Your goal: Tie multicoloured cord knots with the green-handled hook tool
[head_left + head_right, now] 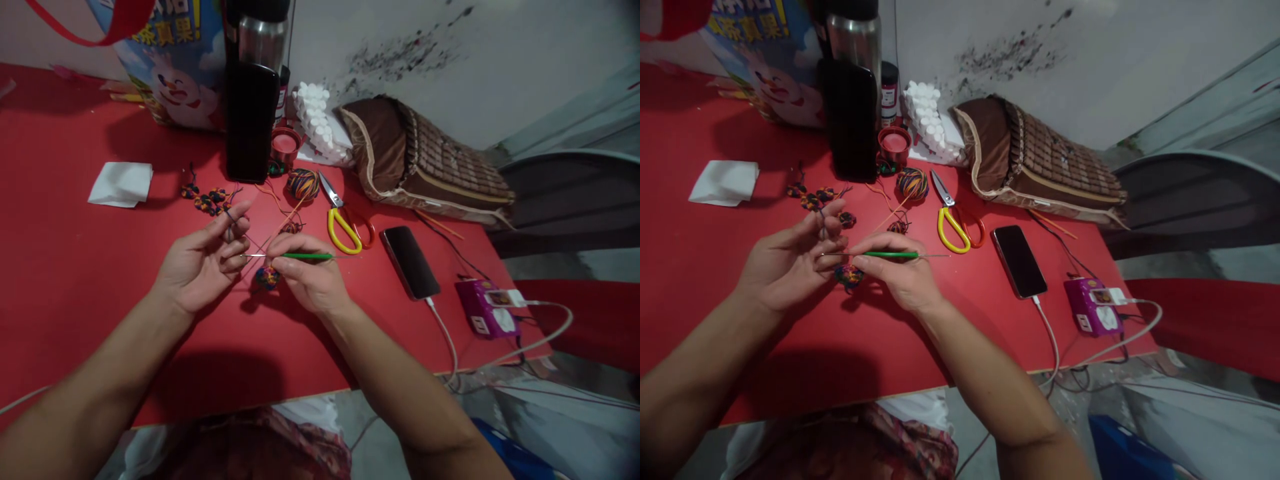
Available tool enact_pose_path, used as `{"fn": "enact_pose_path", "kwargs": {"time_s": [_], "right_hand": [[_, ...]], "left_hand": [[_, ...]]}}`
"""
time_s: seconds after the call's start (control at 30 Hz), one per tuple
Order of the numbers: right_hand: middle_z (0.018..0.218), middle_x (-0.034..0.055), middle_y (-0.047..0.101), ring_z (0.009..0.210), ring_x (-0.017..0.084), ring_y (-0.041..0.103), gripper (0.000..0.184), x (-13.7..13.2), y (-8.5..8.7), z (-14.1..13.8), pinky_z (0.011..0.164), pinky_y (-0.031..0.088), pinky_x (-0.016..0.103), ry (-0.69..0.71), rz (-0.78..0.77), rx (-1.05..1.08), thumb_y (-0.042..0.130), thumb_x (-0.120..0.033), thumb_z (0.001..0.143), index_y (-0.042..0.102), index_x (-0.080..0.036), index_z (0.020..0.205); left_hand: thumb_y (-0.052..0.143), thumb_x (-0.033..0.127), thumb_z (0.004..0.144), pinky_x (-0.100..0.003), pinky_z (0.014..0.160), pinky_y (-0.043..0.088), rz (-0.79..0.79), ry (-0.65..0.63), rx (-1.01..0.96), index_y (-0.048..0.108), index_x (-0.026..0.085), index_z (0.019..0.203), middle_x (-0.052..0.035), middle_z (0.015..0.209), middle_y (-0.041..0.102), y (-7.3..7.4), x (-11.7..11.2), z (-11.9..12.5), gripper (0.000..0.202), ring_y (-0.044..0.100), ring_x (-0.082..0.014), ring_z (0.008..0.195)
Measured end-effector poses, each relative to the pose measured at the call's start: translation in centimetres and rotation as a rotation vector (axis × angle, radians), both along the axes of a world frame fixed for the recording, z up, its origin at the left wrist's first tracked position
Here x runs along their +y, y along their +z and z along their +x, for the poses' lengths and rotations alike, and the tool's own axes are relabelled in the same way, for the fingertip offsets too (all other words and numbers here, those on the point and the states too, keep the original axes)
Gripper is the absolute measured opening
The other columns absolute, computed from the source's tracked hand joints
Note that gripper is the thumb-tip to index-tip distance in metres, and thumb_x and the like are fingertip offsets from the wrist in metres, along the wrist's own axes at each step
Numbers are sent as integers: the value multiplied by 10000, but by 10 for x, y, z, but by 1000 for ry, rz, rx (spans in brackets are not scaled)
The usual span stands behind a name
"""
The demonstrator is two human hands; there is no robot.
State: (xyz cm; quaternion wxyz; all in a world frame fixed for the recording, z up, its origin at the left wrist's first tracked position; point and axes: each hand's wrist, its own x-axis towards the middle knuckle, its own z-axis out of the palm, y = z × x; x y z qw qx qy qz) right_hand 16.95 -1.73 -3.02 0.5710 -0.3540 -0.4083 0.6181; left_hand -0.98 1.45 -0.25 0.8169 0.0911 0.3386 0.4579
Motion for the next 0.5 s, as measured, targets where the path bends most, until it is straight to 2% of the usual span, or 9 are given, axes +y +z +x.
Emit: {"fn": "enact_pose_path", "kwargs": {"time_s": [0.1, 0.17, 0.23, 0.3, 0.37, 0.43, 0.5], "right_hand": [[799, -9, 769, 708, 131, 680, 138, 0, -2, 0, 726, 594, 291, 30, 15, 11, 982, -325, 727, 877, -290, 810], [812, -8, 771, 715, 129, 681, 147, -1, -3, 1, 720, 589, 283, 30, 14, 7, 987, -334, 728, 881, -294, 822], [823, -7, 778, 730, 129, 691, 153, -1, -3, 1, 719, 587, 274, 20, 15, 5, 990, -342, 728, 882, -295, 826], [826, -8, 783, 747, 128, 705, 143, -1, -2, 3, 721, 588, 263, 9, 26, 13, 987, -332, 737, 881, -297, 826], [810, -8, 780, 741, 126, 707, 125, 0, 1, 5, 708, 589, 256, 23, 49, 39, 980, -317, 749, 881, -296, 824], [782, -3, 775, 705, 129, 698, 119, 0, 4, 6, 677, 590, 263, 70, 72, 66, 978, -311, 750, 882, -291, 818], [765, 7, 776, 674, 137, 690, 128, -1, 7, 7, 655, 591, 278, 135, 88, 78, 984, -310, 740, 884, -283, 815]], "left_hand": [[772, 91, 861, -130, 447, 372, 47, -1, 19, 829, 140, 1097, 14, 714, 658, -2, -1, 1, 248, 473, -51, 534], [810, 91, 825, -124, 455, 376, 119, -14, 77, 843, 136, 1073, 11, 713, 656, -3, -3, 2, 254, 441, -40, 521], [846, 148, 806, -131, 471, 399, 195, -24, 158, 859, 132, 1049, -23, 801, 704, -3, -6, 3, 244, 446, -39, 540], [848, 233, 819, -162, 517, 456, 269, -29, 261, 874, 136, 1025, -67, 911, 743, -2, -7, 3, 229, 525, -69, 613], [824, 300, 854, -207, 586, 513, 331, -36, 362, 885, 149, 1022, -89, 937, 748, 0, -8, 2, 234, 599, -119, 699], [808, 328, 875, -241, 617, 526, 385, -20, 392, 888, 193, 1075, -89, 977, 757, 4, -9, 1, 254, 635, -153, 752], [804, 335, 890, -246, 587, 488, 443, 15, 362, 874, 267, 1164, -70, 1071, 768, 10, -11, 1, 291, 632, -150, 744]]}}
